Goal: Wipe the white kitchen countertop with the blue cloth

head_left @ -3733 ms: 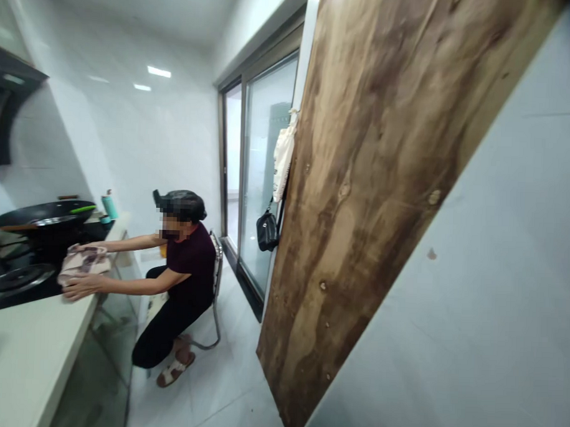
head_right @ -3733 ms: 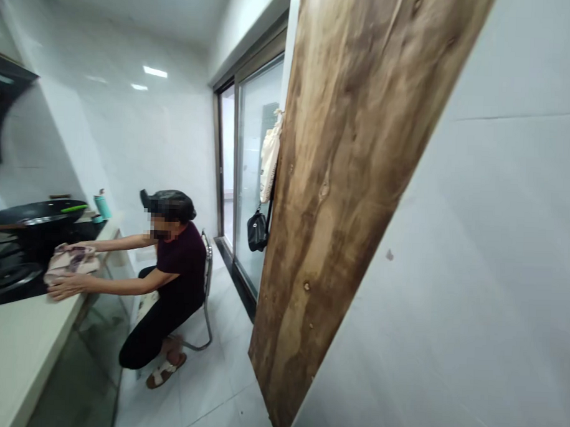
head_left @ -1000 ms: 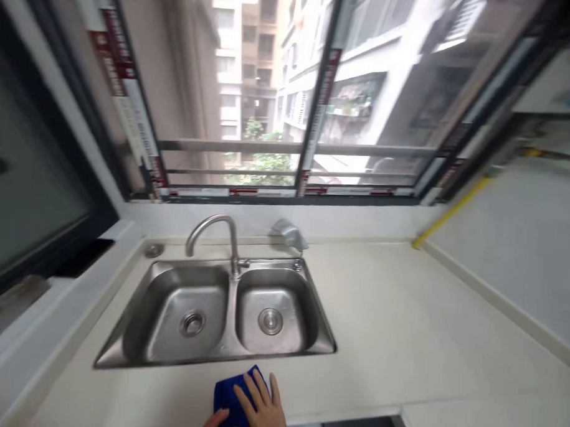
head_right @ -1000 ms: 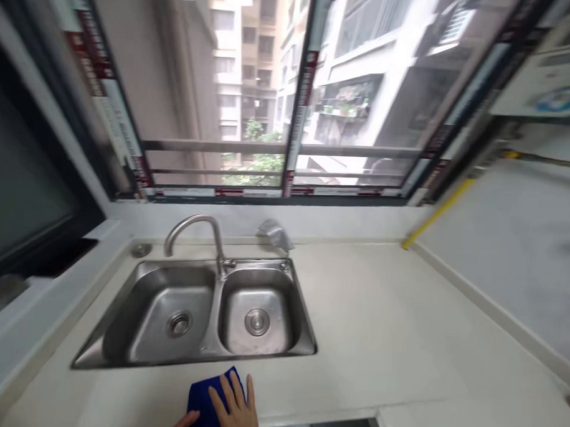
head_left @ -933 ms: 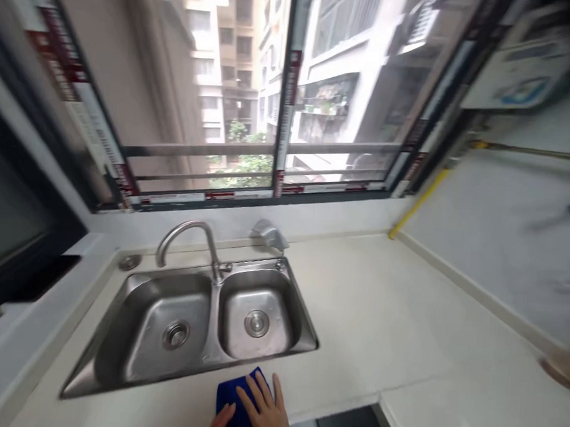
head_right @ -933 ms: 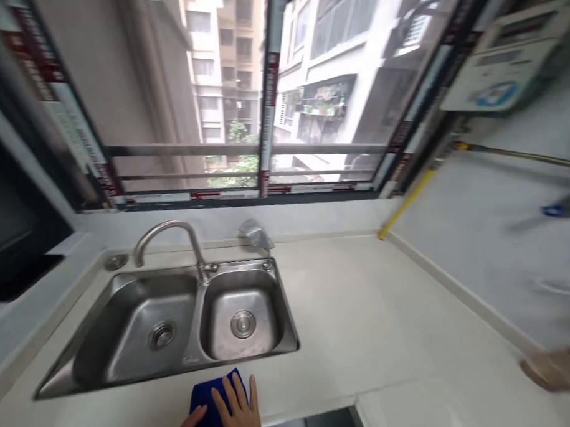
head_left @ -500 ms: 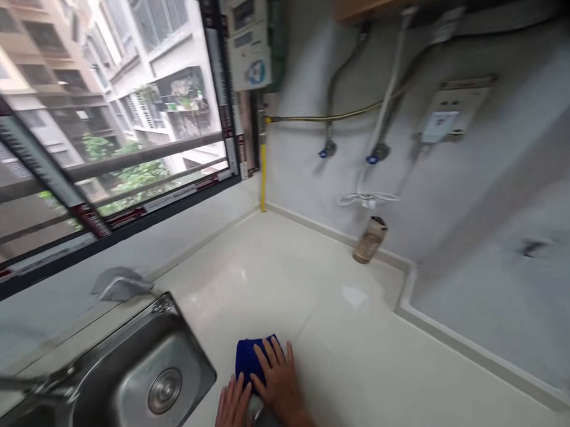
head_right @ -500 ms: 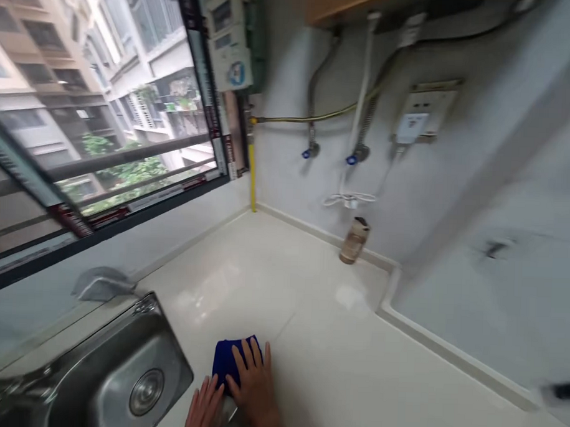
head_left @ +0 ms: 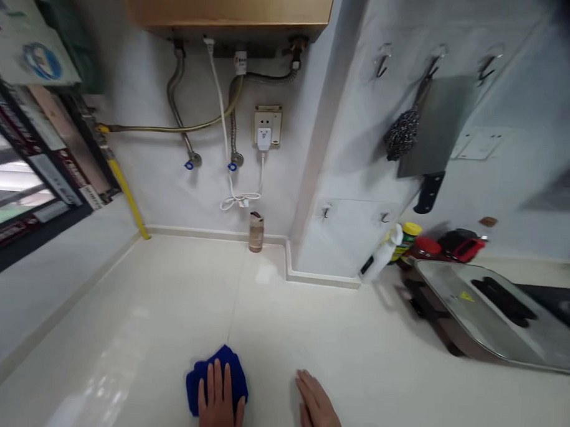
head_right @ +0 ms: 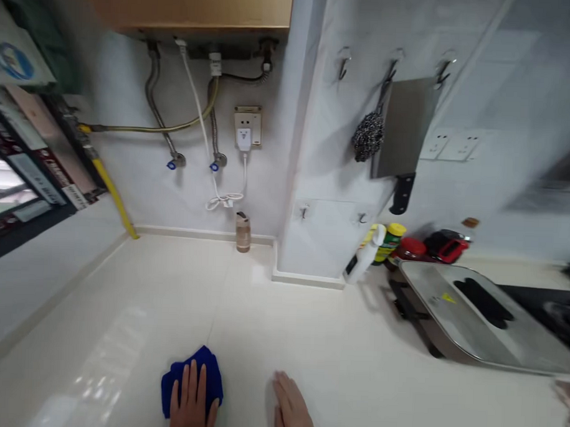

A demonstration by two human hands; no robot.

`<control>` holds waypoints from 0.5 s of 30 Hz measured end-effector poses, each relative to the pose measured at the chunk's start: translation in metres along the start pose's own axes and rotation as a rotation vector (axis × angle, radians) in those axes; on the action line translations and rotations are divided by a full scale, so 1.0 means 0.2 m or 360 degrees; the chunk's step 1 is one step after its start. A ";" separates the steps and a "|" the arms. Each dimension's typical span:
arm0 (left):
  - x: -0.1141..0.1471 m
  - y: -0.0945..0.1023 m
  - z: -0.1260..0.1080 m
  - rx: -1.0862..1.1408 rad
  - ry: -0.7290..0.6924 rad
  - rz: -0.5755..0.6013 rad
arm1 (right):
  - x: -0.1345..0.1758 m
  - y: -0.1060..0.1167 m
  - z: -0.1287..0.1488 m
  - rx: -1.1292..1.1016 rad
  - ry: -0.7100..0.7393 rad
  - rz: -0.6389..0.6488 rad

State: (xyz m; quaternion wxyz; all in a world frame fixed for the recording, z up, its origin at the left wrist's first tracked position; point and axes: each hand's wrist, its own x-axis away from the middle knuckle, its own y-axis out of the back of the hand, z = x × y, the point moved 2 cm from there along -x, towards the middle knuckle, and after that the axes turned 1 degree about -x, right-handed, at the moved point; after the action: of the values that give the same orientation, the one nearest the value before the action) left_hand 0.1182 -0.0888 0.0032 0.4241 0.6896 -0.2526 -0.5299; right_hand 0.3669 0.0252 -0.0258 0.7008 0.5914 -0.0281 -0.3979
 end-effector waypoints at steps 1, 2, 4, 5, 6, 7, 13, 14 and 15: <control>-0.07 -0.01 0.01 0.0038 -0.0056 0.0043 | 0.03 0.03 -0.01 0.0049 -0.0007 0.0023; -0.14 -0.02 0.01 0.0071 -0.0107 0.0096 | 0.04 0.05 -0.01 0.0092 0.0003 0.0051; -0.28 -0.07 0.04 0.0145 -0.0185 0.0178 | 0.03 0.07 0.00 0.0160 0.0012 0.0087; -0.35 -0.10 0.05 0.0183 -0.0205 0.0195 | 0.02 0.07 0.01 0.0179 0.0000 0.0105; -0.40 -0.13 0.06 0.0215 -0.0212 0.0206 | 0.01 0.07 0.02 0.0186 -0.0021 0.0119; -0.45 -0.15 0.06 0.0241 -0.0211 0.0209 | 0.00 0.06 0.02 0.0181 -0.0047 0.0132; -0.46 -0.18 0.05 0.0285 -0.0102 0.0144 | -0.03 0.08 0.03 0.0147 -0.0098 0.0163; -0.44 -0.18 0.06 0.0286 -0.0049 0.0121 | -0.04 0.09 0.03 0.0154 -0.0086 0.0166; -0.42 -0.17 0.07 0.0289 0.0004 0.0105 | -0.04 0.09 0.03 0.0161 -0.0071 0.0162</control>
State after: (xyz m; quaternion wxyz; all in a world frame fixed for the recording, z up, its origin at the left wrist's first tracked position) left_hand 0.0755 -0.0089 0.0153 0.3775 0.7171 -0.3217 -0.4897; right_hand 0.3676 0.0255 -0.0048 0.6886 0.6148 -0.0938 -0.3728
